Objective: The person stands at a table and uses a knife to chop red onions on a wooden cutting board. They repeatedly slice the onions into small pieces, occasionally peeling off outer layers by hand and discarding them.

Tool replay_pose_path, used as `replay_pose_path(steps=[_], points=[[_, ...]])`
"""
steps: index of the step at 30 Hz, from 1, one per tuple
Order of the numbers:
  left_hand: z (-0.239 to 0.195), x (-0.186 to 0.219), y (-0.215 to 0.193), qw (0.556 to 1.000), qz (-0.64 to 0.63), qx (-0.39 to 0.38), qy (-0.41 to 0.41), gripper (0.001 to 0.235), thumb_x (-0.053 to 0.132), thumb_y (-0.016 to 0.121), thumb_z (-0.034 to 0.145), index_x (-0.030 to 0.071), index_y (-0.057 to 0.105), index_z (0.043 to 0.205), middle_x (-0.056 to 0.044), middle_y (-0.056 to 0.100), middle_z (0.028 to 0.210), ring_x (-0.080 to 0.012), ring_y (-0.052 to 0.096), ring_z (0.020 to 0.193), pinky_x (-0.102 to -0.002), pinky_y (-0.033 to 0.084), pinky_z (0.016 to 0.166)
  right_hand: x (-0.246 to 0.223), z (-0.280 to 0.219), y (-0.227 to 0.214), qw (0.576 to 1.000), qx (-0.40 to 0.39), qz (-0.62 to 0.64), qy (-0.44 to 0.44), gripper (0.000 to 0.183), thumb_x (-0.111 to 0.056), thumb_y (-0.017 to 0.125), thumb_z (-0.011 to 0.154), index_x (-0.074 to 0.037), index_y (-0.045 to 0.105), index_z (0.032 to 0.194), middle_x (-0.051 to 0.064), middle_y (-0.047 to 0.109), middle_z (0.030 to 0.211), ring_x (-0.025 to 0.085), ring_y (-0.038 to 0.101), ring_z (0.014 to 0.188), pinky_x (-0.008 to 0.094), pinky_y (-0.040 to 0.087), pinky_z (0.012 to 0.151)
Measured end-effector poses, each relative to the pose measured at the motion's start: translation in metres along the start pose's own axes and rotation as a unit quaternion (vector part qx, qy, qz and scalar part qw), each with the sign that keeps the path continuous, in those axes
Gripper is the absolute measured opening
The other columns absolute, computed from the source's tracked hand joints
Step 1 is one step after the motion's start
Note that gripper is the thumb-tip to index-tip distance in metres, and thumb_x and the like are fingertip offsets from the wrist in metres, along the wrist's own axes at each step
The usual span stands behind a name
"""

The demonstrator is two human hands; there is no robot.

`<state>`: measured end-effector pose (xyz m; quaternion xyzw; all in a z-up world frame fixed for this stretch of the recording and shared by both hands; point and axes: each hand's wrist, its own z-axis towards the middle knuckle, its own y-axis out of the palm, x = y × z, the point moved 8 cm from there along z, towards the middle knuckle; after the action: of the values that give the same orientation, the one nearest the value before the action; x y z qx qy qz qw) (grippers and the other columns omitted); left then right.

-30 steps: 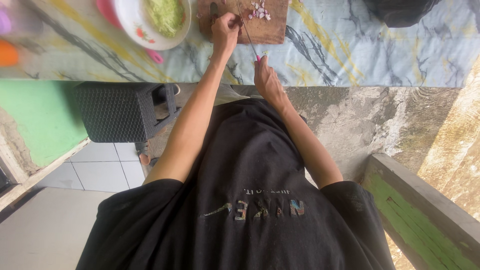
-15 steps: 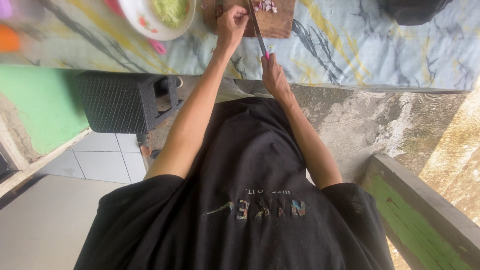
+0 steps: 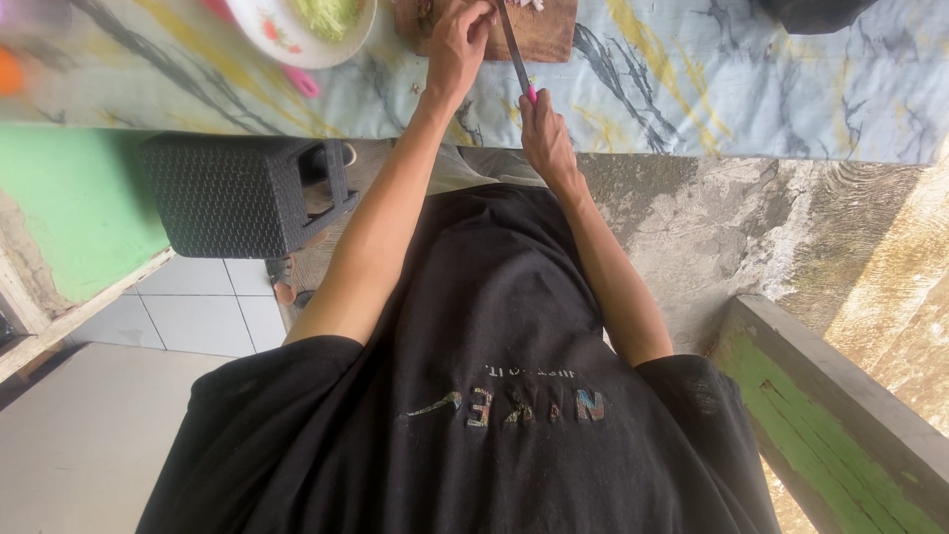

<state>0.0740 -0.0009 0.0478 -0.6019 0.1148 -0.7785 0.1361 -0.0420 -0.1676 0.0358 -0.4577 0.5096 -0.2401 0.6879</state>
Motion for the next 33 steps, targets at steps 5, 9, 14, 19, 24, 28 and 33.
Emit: replay_pose_path(steps=[5, 9, 14, 19, 24, 28, 33], points=[[-0.001, -0.013, 0.004, 0.997, -0.003, -0.022, -0.076, 0.010, 0.001, 0.073, 0.093, 0.001, 0.064, 0.097, -0.009, 0.072, 0.089, -0.0200, 0.072, 0.076, -0.033, 0.057, 0.070, 0.014, -0.002, 0.003, 0.997, 0.014, 0.058, 0.057, 0.016, -0.004, 0.055, 0.110, 0.008, 0.054, 0.120, 0.022, 0.050, 0.109, 0.041, 0.061, 0.071, 0.053, 0.047, 0.060], [0.000, -0.021, 0.001, 0.996, -0.028, 0.039, -0.071, 0.012, 0.002, 0.074, 0.092, 0.001, 0.064, 0.099, -0.008, 0.074, 0.088, -0.0212, 0.074, 0.078, -0.036, 0.058, 0.072, 0.010, -0.002, -0.001, 0.999, 0.016, -0.022, 0.021, 0.016, -0.001, 0.056, 0.107, 0.007, 0.056, 0.120, 0.022, 0.048, 0.109, 0.039, 0.062, 0.071, 0.052, 0.048, 0.059], [0.006, -0.028, 0.003, 0.997, 0.010, 0.062, -0.051, 0.016, 0.003, 0.075, 0.092, 0.001, 0.062, 0.101, -0.009, 0.073, 0.085, -0.0234, 0.073, 0.079, -0.037, 0.057, 0.074, 0.005, 0.000, -0.005, 0.999, 0.016, -0.048, -0.004, 0.021, 0.003, 0.057, 0.101, 0.009, 0.057, 0.121, 0.024, 0.048, 0.109, 0.036, 0.060, 0.066, 0.048, 0.050, 0.056], [0.010, -0.027, 0.015, 0.997, 0.056, -0.011, -0.056, 0.013, 0.001, 0.074, 0.090, 0.002, 0.070, 0.102, -0.010, 0.078, 0.088, -0.0241, 0.077, 0.084, -0.036, 0.059, 0.077, 0.008, 0.004, -0.003, 0.999, 0.007, -0.043, 0.006, 0.019, 0.004, 0.057, 0.102, 0.008, 0.057, 0.120, 0.021, 0.048, 0.107, 0.034, 0.060, 0.066, 0.047, 0.050, 0.054], [0.009, -0.013, 0.009, 0.999, 0.018, -0.009, -0.035, 0.010, -0.003, 0.070, 0.092, 0.001, 0.070, 0.102, -0.010, 0.078, 0.089, -0.0221, 0.078, 0.082, -0.034, 0.061, 0.075, 0.005, 0.005, 0.000, 0.998, 0.023, -0.054, -0.015, 0.020, 0.004, 0.057, 0.102, 0.008, 0.056, 0.121, 0.020, 0.047, 0.108, 0.033, 0.060, 0.067, 0.045, 0.052, 0.055], [0.010, -0.013, 0.005, 0.997, -0.034, 0.001, -0.064, 0.005, -0.002, 0.071, 0.093, 0.000, 0.068, 0.097, -0.009, 0.078, 0.085, -0.0202, 0.079, 0.077, -0.032, 0.060, 0.071, 0.005, 0.006, 0.002, 0.999, 0.024, -0.037, -0.018, 0.018, 0.002, 0.058, 0.101, 0.006, 0.057, 0.119, 0.020, 0.047, 0.108, 0.032, 0.061, 0.066, 0.045, 0.052, 0.055], [0.009, -0.016, 0.003, 0.997, -0.002, 0.009, -0.075, 0.005, 0.002, 0.072, 0.093, 0.001, 0.070, 0.097, -0.008, 0.077, 0.083, -0.0208, 0.075, 0.071, -0.034, 0.057, 0.068, -0.005, 0.007, 0.000, 0.998, -0.001, -0.046, -0.031, 0.021, 0.004, 0.057, 0.101, 0.010, 0.057, 0.121, 0.022, 0.045, 0.110, 0.033, 0.059, 0.063, 0.045, 0.051, 0.053]])
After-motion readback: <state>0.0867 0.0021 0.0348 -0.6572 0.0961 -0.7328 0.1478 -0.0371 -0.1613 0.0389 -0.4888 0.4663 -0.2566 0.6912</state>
